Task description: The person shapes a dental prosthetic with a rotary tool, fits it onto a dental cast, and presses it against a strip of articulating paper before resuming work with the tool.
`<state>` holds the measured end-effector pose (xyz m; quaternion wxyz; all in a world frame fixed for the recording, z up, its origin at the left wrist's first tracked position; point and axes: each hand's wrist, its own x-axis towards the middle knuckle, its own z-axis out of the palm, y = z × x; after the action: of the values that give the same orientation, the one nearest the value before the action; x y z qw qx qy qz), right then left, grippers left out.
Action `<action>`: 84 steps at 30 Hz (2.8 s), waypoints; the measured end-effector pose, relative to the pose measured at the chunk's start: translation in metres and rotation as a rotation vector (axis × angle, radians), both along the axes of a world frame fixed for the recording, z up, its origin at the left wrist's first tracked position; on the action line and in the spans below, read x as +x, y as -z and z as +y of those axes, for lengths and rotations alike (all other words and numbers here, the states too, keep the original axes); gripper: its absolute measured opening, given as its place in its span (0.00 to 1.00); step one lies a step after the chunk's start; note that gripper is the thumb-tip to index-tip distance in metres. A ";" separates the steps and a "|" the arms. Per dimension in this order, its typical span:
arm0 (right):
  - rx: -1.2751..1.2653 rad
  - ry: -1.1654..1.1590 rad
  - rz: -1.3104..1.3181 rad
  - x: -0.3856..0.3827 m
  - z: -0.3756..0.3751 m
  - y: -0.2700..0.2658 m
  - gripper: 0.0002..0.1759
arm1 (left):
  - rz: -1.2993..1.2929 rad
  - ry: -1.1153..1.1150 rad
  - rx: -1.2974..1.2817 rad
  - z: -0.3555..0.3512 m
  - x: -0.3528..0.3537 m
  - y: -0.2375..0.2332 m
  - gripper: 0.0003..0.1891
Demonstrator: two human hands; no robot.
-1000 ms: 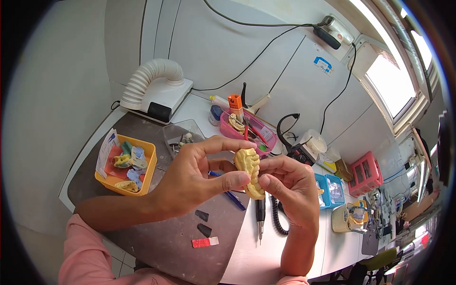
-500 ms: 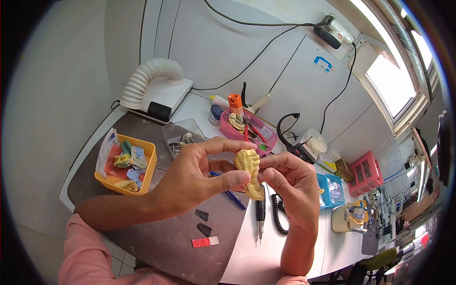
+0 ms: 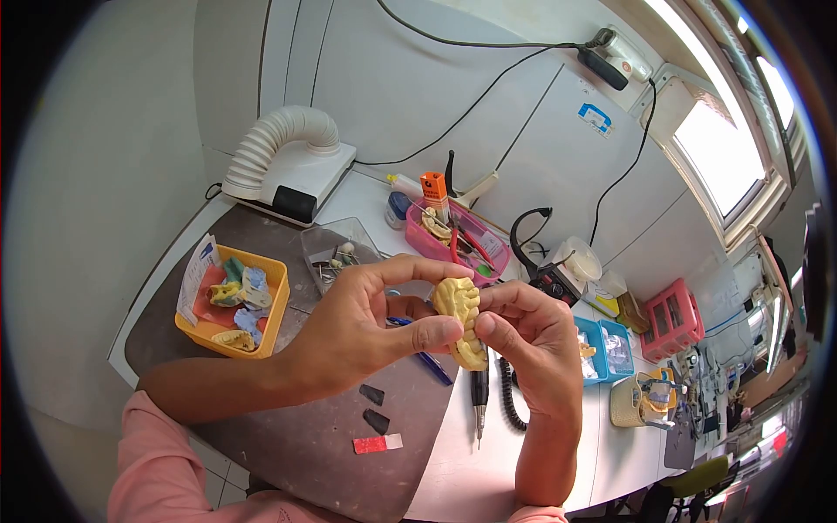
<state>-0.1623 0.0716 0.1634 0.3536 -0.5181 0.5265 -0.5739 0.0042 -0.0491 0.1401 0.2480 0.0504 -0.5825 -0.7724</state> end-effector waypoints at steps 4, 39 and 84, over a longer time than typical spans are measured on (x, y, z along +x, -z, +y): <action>-0.001 -0.010 -0.018 0.000 0.001 -0.001 0.15 | 0.004 -0.018 0.025 0.000 -0.001 0.000 0.28; 0.296 0.195 0.605 0.039 0.012 0.139 0.06 | -0.346 -0.650 -0.907 0.015 0.063 0.139 0.17; 0.460 -0.035 0.059 0.056 -0.014 0.145 0.12 | -0.722 -0.180 -1.250 -0.013 0.020 0.077 0.21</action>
<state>-0.1068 0.0578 0.0186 0.4566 -0.4493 0.6446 -0.4173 0.0238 -0.0626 0.0629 0.0854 0.1988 -0.9541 -0.2071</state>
